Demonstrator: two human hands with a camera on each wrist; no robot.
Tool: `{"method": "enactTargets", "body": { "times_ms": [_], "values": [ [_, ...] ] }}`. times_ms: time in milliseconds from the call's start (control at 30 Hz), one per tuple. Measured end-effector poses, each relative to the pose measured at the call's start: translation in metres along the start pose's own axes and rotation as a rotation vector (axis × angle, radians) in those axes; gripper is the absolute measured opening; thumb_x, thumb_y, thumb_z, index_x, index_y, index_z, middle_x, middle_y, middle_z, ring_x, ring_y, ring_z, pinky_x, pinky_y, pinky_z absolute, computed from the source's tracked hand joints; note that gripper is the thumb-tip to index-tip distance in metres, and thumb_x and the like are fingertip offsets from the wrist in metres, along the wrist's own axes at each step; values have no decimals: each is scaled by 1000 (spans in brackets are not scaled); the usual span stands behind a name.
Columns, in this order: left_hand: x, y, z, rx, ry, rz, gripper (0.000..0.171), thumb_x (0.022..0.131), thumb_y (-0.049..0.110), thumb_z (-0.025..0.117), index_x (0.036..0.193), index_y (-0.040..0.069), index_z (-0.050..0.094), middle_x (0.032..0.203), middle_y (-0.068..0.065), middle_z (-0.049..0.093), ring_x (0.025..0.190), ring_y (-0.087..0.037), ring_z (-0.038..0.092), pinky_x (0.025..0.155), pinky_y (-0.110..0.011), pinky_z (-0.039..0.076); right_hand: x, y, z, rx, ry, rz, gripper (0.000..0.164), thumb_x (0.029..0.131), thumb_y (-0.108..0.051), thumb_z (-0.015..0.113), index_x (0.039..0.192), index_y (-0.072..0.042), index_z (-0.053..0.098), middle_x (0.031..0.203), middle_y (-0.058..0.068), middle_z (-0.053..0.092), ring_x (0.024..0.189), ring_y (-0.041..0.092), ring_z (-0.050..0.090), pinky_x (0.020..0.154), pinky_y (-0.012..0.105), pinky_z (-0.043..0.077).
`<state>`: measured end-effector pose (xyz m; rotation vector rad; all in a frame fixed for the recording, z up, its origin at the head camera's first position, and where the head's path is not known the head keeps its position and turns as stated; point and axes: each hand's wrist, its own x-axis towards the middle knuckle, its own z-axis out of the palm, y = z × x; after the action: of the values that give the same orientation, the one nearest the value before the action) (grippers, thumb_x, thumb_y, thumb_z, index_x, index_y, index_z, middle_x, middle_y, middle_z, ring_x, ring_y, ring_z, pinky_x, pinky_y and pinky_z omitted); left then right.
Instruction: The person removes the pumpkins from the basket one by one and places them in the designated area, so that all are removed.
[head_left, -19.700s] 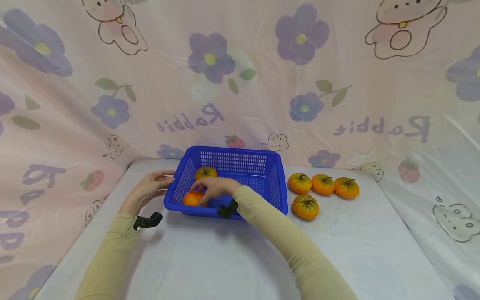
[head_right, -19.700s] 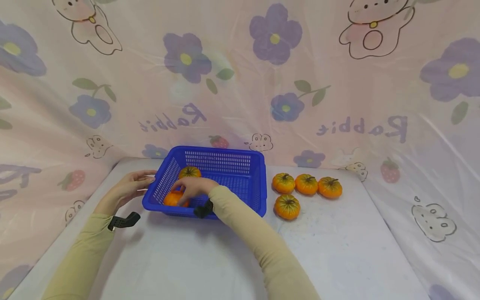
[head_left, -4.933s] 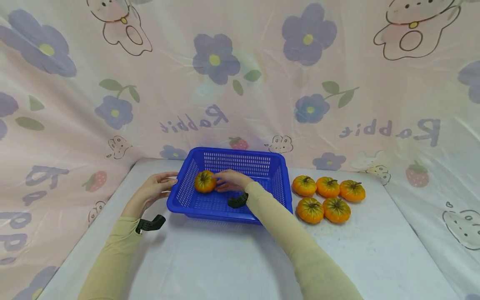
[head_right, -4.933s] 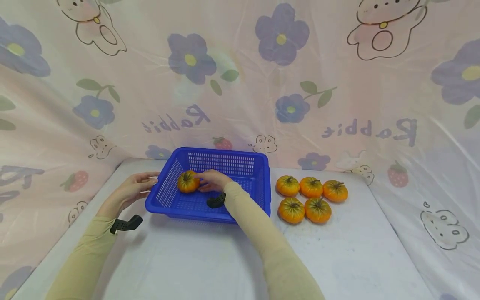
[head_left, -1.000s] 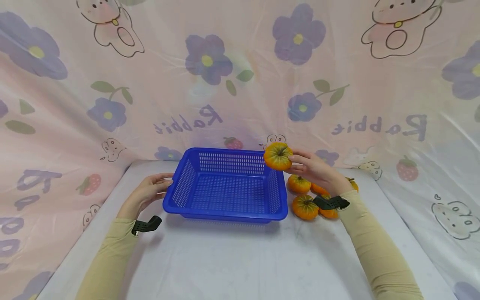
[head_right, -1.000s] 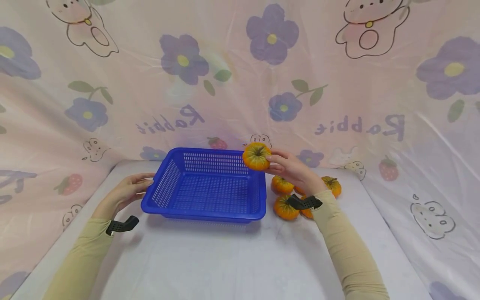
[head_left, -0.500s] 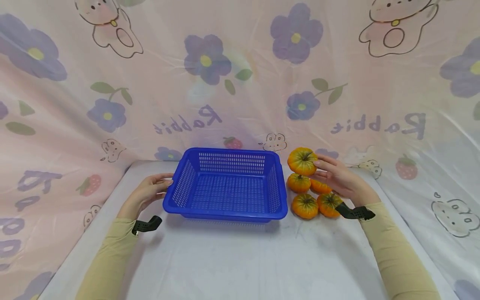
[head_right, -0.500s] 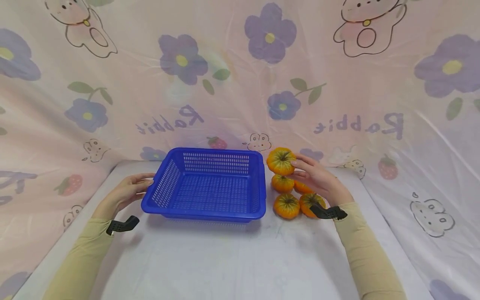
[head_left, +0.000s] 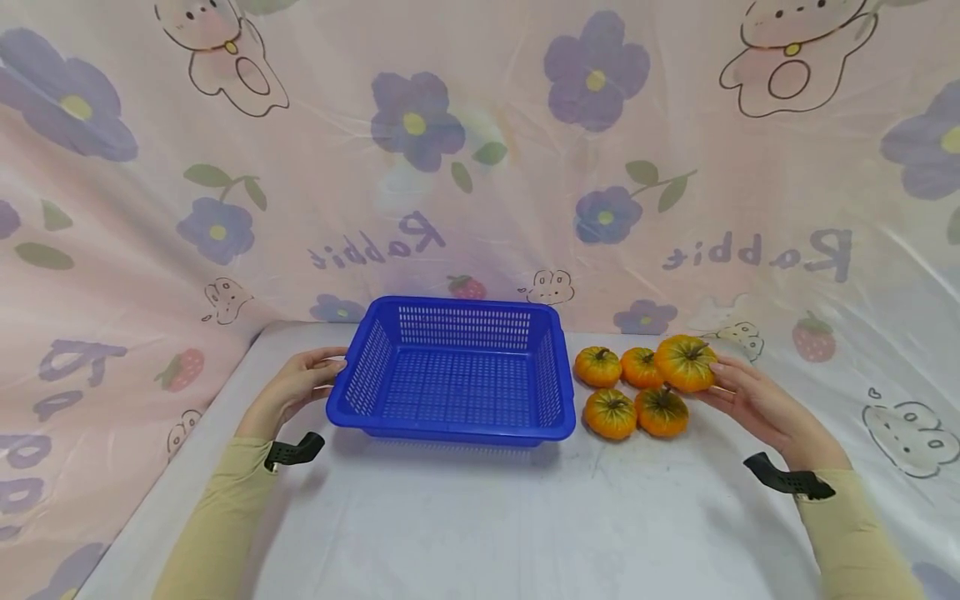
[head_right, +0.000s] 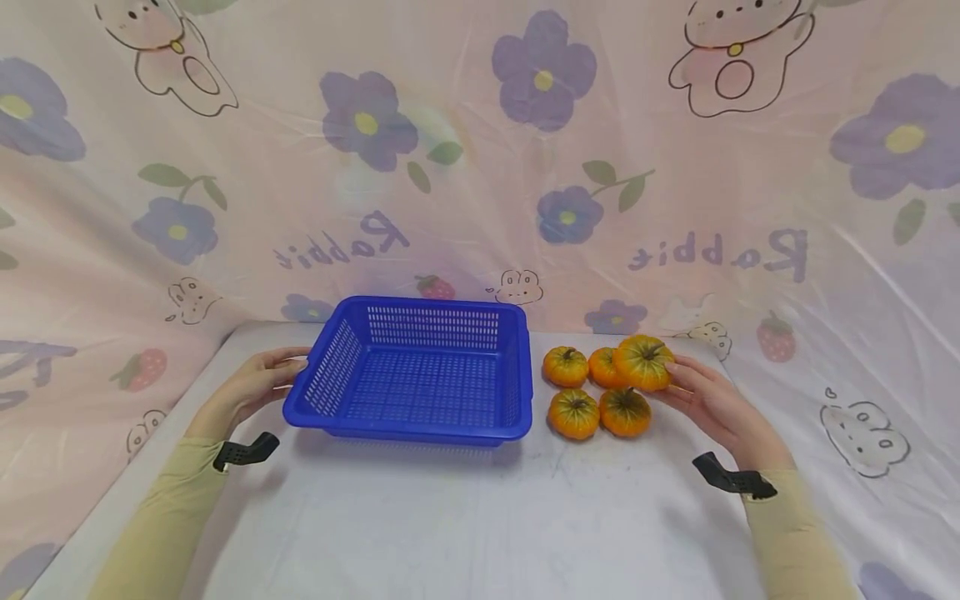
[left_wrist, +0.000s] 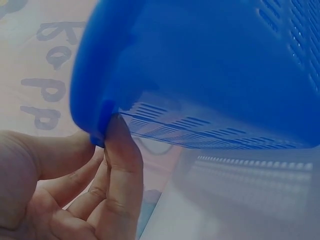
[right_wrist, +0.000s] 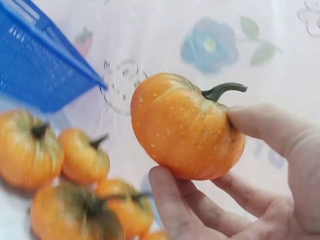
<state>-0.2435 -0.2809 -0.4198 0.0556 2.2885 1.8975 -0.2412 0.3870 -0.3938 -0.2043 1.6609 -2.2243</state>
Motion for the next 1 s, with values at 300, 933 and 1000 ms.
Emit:
{"method": "enactTargets", "body": {
  "times_ms": [300,933,1000],
  "values": [
    [3,0,0,-35,-12,16,50,100,13,51,143,-5,34,102,-2,65,85,-12,65,76,-28,54,-27,23,-39,31,127,58,38,103,-16,45,135,-10,26,113,-5,56,100,16,62,92,37,48],
    [4,-5,-1,-35,-3,14,49,100,15,51,142,-6,36,100,0,66,85,-12,65,77,-29,54,-36,54,-67,-184,270,147,63,100,-21,52,142,9,16,112,-6,48,94,8,59,86,30,51],
    [4,-6,-1,-33,-6,15,50,100,15,51,143,-6,35,101,-1,66,85,-12,65,77,-29,54,-36,55,-67,-221,284,153,68,99,-24,54,143,10,15,108,-9,49,93,7,59,86,29,51]
  ]
}}
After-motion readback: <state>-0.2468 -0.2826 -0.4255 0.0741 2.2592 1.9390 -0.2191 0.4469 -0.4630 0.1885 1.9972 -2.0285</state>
